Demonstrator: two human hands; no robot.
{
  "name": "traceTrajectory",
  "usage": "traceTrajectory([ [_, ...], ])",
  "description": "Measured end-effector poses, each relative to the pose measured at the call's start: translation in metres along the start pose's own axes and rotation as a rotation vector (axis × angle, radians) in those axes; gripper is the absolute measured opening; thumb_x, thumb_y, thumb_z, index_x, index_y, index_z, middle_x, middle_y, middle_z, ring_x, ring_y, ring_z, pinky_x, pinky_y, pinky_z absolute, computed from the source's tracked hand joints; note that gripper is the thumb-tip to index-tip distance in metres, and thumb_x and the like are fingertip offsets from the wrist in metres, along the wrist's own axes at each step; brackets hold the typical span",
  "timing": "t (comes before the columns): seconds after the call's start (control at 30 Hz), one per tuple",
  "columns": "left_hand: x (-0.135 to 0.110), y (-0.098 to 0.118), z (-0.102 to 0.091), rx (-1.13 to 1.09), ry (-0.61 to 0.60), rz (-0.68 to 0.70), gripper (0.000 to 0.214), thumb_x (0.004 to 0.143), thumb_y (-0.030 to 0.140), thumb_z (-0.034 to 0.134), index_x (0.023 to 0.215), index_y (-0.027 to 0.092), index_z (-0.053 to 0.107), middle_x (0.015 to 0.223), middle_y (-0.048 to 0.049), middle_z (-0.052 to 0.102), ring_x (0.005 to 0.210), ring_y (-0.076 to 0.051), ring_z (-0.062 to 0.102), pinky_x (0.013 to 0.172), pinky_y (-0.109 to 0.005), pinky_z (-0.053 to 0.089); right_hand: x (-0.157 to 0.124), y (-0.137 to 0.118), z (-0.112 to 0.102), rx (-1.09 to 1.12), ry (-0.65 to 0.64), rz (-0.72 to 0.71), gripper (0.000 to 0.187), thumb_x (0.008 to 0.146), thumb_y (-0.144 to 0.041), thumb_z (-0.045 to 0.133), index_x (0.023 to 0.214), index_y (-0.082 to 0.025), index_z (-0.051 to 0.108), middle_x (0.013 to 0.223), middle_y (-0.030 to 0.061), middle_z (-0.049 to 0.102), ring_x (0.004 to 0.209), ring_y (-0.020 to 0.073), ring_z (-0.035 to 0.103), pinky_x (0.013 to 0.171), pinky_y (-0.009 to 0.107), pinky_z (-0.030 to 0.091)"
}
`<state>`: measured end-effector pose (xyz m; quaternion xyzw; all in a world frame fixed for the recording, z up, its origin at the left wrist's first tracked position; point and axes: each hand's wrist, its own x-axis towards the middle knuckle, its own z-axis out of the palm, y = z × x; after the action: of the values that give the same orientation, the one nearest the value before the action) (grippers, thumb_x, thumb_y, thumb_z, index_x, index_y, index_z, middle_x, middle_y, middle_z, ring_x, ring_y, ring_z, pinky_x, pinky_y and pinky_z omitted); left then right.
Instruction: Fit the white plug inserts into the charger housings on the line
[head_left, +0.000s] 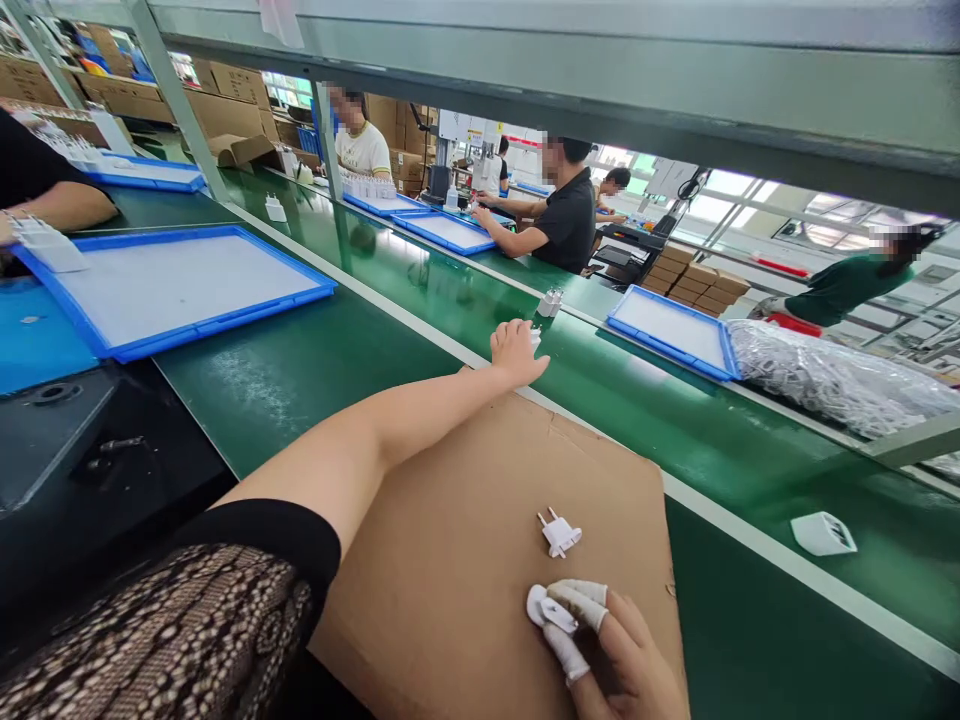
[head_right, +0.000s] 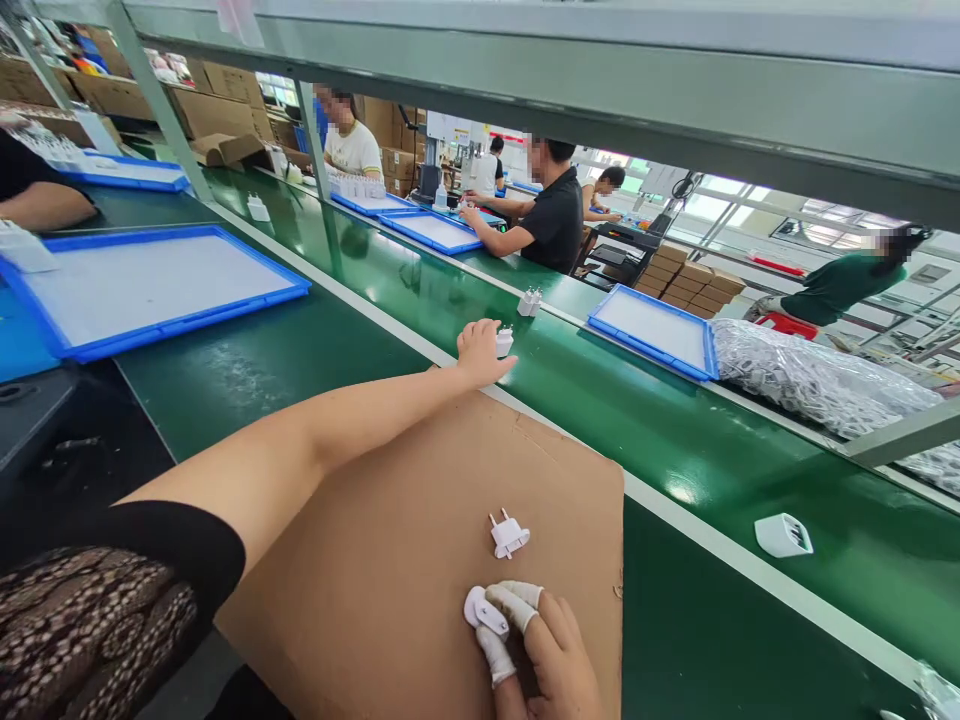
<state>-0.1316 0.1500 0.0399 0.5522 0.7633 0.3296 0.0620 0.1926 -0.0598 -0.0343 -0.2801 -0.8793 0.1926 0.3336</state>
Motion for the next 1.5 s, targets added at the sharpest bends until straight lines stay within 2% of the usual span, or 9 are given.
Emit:
traceTrajectory([
  [0.2,-0.123,0.015,-0.034,-0.113,-0.282,0.492,0.027,0.099,0.035,0.071,0.125,0.026,0.072,0.141,-0.0049,0.07,0.14,-0.027,0.054,0.122,-0.042,0.041,0.003,0.002,-0.022,-0.112,0.054,0.107,0.029,0.092,-0.025,0.069,0.12,-0.027,0.077,0.111,0.0058,0.08,0.094,0.0233,0.079,0.079,0.028,0.065],
  [0.33,-0.191,0.002,-0.032,-0.14,-0.474,0.661,0.051,0.098,0.055,0.074,0.136,0.021,0.067,0.146,-0.0135,0.064,0.142,-0.034,0.053,0.12,-0.051,0.045,0.005,-0.009,-0.018,-0.01,0.099,0.324,0.02,0.093,-0.033,0.066,0.107,-0.025,0.078,0.105,0.0068,0.079,0.09,0.0233,0.075,0.078,0.031,0.062],
  [0.43,-0.213,-0.006,-0.021,-0.064,-0.508,0.736,0.05,0.101,0.055,0.072,0.134,0.018,0.068,0.144,-0.0171,0.063,0.136,-0.036,0.057,0.118,-0.051,0.046,0.008,-0.018,-0.013,0.073,0.104,0.422,0.022,0.092,-0.039,0.065,0.102,-0.024,0.078,0.101,0.007,0.077,0.089,0.0239,0.072,0.079,0.032,0.059],
  [0.57,-0.205,-0.009,-0.018,0.006,-0.471,0.71,0.039,0.102,0.048,0.072,0.128,0.02,0.069,0.139,-0.015,0.065,0.13,-0.033,0.059,0.117,-0.046,0.046,0.008,-0.022,-0.011,0.106,0.117,0.432,0.022,0.089,-0.038,0.064,0.1,-0.024,0.078,0.1,0.0073,0.077,0.09,0.025,0.071,0.08,0.034,0.058],
  [0.8,-0.165,-0.025,-0.023,-0.015,-0.251,0.4,0.039,0.099,0.047,0.073,0.126,0.02,0.064,0.136,-0.0159,0.061,0.133,-0.037,0.051,0.115,-0.055,0.044,0.001,-0.01,-0.006,0.052,0.132,0.37,0.027,0.092,-0.039,0.066,0.109,-0.024,0.08,0.108,0.0084,0.079,0.09,0.0258,0.074,0.078,0.035,0.061],
  [0.93,-0.16,-0.034,-0.018,-0.08,-0.267,0.335,0.046,0.095,0.048,0.075,0.131,0.022,0.062,0.139,-0.0141,0.062,0.133,-0.036,0.053,0.114,-0.055,0.046,-0.002,0.005,-0.004,0.0,0.096,0.301,0.034,0.094,-0.038,0.067,0.123,-0.025,0.079,0.117,0.0096,0.08,0.097,0.0266,0.076,0.081,0.036,0.065],
  [1.2,-0.16,-0.038,-0.024,-0.146,-0.322,0.385,0.035,0.092,0.038,0.076,0.123,0.023,0.069,0.131,-0.0084,0.071,0.134,-0.03,0.056,0.117,-0.048,0.047,-0.004,0.029,-0.008,-0.15,-0.01,0.14,0.03,0.091,-0.029,0.069,0.118,-0.029,0.082,0.113,0.0065,0.08,0.098,0.0257,0.08,0.079,0.034,0.069],
  [1.33,-0.157,-0.036,-0.027,-0.129,-0.297,0.367,0.038,0.085,0.037,0.08,0.119,0.025,0.068,0.13,-0.0082,0.072,0.13,-0.03,0.061,0.115,-0.044,0.05,0.003,0.02,-0.005,-0.067,0.017,0.161,0.027,0.094,-0.03,0.07,0.117,-0.027,0.082,0.113,0.0082,0.08,0.101,0.0271,0.079,0.084,0.036,0.068],
  [1.5,-0.163,-0.026,-0.033,-0.15,-0.268,0.336,0.058,0.08,0.046,0.077,0.132,0.024,0.062,0.14,-0.0113,0.068,0.134,-0.031,0.061,0.119,-0.042,0.048,0.013,-0.017,-0.007,0.087,0.051,0.279,0.019,0.099,-0.023,0.065,0.11,-0.025,0.081,0.11,0.0099,0.078,0.105,0.028,0.073,0.094,0.044,0.061],
])
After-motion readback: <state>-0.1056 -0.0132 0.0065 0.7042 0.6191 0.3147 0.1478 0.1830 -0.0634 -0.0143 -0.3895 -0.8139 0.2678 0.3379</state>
